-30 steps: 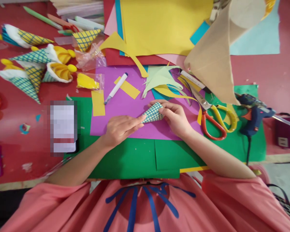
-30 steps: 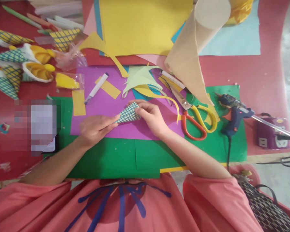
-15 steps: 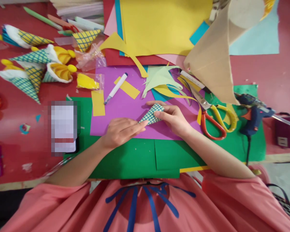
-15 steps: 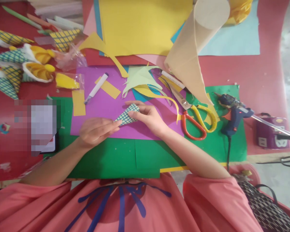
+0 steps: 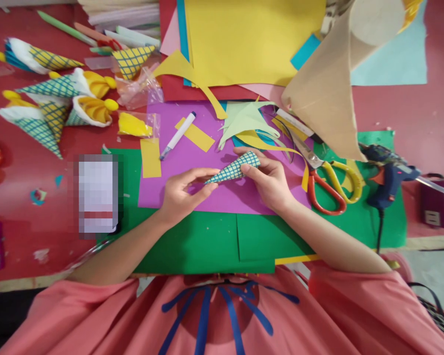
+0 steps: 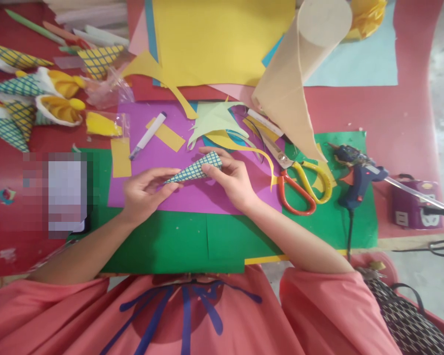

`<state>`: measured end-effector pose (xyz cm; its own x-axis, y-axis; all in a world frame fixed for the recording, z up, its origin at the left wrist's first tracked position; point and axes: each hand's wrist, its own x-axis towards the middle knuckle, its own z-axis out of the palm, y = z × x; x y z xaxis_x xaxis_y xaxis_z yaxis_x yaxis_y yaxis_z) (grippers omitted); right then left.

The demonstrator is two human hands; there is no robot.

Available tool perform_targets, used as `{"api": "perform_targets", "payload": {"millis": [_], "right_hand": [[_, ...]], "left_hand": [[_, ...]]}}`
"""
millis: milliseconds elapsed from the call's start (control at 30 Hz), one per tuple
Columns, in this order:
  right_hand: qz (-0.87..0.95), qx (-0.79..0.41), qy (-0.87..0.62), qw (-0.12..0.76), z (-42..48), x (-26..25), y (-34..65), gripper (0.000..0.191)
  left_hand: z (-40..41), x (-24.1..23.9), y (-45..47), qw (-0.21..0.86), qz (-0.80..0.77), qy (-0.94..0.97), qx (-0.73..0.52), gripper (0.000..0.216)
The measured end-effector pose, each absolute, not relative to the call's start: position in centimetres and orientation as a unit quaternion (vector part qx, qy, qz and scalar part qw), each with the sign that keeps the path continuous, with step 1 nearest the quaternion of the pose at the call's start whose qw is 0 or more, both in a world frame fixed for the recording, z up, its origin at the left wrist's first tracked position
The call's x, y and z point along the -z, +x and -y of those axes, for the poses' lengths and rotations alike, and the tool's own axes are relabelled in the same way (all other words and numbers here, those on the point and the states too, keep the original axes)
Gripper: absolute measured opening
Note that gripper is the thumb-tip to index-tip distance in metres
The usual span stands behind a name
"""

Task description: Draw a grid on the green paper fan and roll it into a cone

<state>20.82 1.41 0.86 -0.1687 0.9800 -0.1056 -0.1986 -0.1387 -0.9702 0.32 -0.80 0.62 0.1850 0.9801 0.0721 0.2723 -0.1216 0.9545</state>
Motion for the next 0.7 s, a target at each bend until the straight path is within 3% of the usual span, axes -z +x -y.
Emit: {"api": "perform_targets", "payload": {"millis": [700], "right_hand": [[0.380,-0.667,-0.435,0.471,-1.36,-0.51,20.50,0.012]], "left_hand": [[0.32,-0.75,0.38,0.460,-0.480,0.566,-0.488,0.015]]}}
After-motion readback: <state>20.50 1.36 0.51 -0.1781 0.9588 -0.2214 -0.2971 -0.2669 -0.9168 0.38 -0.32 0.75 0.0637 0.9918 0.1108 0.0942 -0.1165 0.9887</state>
